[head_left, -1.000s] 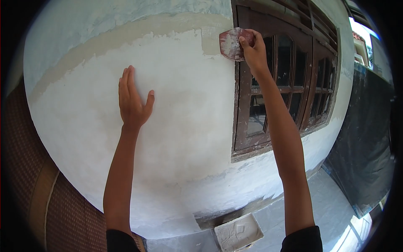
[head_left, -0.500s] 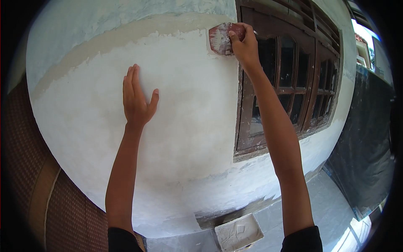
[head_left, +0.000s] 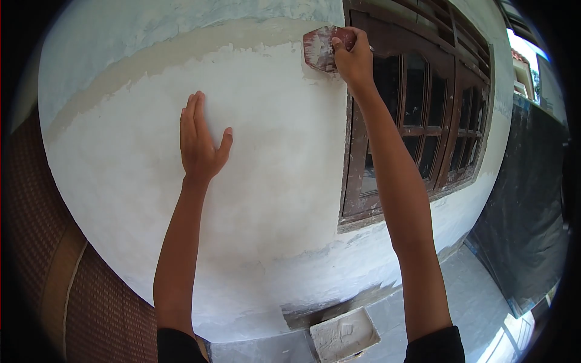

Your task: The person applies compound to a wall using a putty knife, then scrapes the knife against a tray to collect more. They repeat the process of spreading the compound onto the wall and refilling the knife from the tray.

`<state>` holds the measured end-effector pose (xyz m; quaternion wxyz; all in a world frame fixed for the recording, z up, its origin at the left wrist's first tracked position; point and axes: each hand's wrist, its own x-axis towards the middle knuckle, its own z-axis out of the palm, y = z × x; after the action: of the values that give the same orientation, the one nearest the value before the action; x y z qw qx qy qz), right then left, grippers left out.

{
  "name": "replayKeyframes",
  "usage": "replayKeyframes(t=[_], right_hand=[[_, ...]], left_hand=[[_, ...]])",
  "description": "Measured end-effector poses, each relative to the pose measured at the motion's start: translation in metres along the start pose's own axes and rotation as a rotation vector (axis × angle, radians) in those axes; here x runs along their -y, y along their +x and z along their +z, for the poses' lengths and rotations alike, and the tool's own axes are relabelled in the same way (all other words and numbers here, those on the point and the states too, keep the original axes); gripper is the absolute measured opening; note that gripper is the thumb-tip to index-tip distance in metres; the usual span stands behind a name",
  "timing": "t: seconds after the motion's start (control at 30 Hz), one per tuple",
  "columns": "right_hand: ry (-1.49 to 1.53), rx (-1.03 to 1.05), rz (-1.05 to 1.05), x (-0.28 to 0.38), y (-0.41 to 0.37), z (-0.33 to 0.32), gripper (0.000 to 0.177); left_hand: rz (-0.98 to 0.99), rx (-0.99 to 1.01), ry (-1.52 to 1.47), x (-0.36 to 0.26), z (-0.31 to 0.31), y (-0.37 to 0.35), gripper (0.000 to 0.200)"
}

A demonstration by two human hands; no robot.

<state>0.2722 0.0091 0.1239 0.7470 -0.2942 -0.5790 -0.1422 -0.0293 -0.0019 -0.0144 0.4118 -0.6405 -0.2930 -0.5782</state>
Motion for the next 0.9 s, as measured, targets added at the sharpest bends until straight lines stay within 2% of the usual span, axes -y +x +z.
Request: replayKeyframes(t=[0.1, 0.17, 0.2, 0.27, 0.33, 0.4, 0.53, 0.6, 0.73, 0.8, 0.9], right_hand=[[0.037, -0.061, 0.083, -0.036, 0.006, -0.024, 0.035], [0.146, -0.157, 0.226, -0.043, 0.005, -0.041, 0.033], [0.144, -0.16, 0.224, -0.047, 0.006, -0.042, 0.033], [0.328, -0.114, 0.191, -0.038, 0.006, -0.04, 0.031], [0.284, -0.078, 0.137, -0.025, 0.005, -0.023, 0.032], [0.053, -0.031, -0.044, -0.013, 0.005, -0.005, 0.033], [-0.015, -0.04, 0.015, -0.026, 0.008, -0.01, 0.035], [0.178, -0.09, 0.239, -0.054, 0.012, -0.031, 0.035], [0.349, -0.199, 0.254, -0.078, 0.019, -0.054, 0.036], [0.386, -0.082, 0.193, -0.053, 0.017, -0.044, 0.036], [0.198, -0.012, 0.064, -0.027, 0.01, -0.013, 0.035]], left_hand=[[-0.009, -0.002, -0.002, -0.003, 0.0, 0.001, 0.076], [-0.013, -0.01, 0.02, -0.005, -0.001, 0.001, 0.076], [-0.007, -0.01, 0.03, -0.005, 0.0, 0.001, 0.076], [0.001, -0.013, 0.04, -0.006, 0.001, 0.003, 0.076], [0.011, -0.004, 0.064, -0.005, 0.001, 0.001, 0.072], [0.019, -0.007, 0.05, -0.004, 0.002, 0.002, 0.068], [0.039, -0.008, 0.078, -0.003, 0.002, 0.001, 0.062], [0.032, -0.004, 0.087, -0.004, 0.002, 0.001, 0.062], [0.036, -0.016, 0.183, -0.007, 0.004, 0.001, 0.062], [0.038, -0.011, 0.177, -0.007, 0.004, 0.002, 0.062], [0.038, 0.005, 0.157, -0.006, 0.003, 0.001, 0.062]])
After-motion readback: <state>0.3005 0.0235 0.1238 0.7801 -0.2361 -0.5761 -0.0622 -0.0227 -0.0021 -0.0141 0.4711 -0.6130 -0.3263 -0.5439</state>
